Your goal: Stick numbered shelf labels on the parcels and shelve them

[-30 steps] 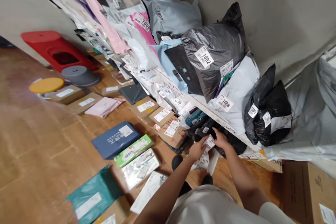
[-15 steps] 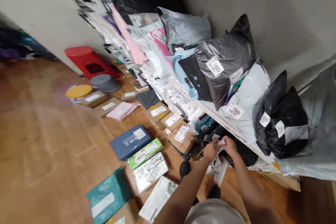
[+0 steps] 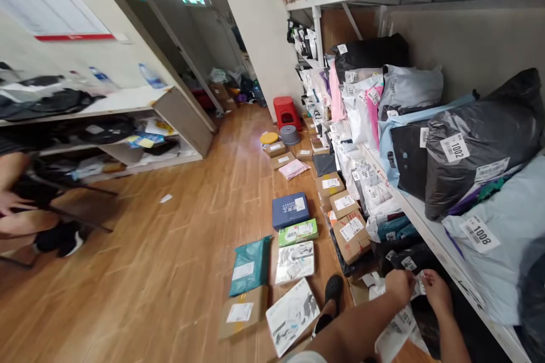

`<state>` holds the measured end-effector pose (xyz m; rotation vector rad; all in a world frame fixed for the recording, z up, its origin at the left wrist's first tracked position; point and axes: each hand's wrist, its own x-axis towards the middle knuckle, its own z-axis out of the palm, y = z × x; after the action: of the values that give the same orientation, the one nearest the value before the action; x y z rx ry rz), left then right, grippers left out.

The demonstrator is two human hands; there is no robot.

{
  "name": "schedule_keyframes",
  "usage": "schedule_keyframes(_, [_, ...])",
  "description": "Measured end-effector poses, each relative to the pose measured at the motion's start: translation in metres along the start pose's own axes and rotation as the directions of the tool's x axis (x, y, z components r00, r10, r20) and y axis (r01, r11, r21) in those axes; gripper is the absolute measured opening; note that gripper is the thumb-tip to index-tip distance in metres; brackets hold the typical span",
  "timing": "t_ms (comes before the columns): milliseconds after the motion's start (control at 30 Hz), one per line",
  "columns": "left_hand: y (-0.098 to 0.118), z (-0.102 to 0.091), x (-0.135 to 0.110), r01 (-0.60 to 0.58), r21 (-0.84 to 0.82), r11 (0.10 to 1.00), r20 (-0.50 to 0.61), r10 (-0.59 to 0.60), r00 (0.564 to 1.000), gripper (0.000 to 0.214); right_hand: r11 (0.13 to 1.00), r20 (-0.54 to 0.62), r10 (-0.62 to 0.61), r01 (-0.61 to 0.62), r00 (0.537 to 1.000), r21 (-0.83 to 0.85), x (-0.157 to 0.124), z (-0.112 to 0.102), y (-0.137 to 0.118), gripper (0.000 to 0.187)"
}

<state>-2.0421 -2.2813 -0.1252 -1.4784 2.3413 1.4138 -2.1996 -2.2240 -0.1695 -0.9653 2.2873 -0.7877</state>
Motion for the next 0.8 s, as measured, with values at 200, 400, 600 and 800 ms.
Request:
schedule_keyframes(200, [-0.003, -0.002, -0.002, 0.042, -0.017, 0.999, -0.033, -0.042, 0.999, 0.037, 0.981, 0.036, -0.010, 0.003, 0.999, 0.196, 0.006, 0.001, 0.001, 0.020])
schedule_keyframes(400, [-0.001, 0.000, -0.003, 0.070, -0.037, 0.997, -0.039, -0.071, 0.997, 0.040, 0.976, 0.068, -0.020, 0.005, 0.998, 0.220, 0.007, -0.003, 0.001, 0.022])
schedule_keyframes(600, [-0.009, -0.001, -0.004, 0.097, -0.015, 0.995, -0.006, -0.097, 0.995, 0.042, 0.992, 0.047, -0.048, 0.043, 0.998, 0.116, 0.003, -0.001, 0.000, 0.012])
schedule_keyframes(800, [-0.015, 0.000, -0.004, 0.073, 0.060, 0.996, 0.087, -0.078, 0.993, 0.039, 0.995, -0.078, -0.031, 0.023, 0.996, -0.096, -0.002, 0.011, -0.002, 0.011])
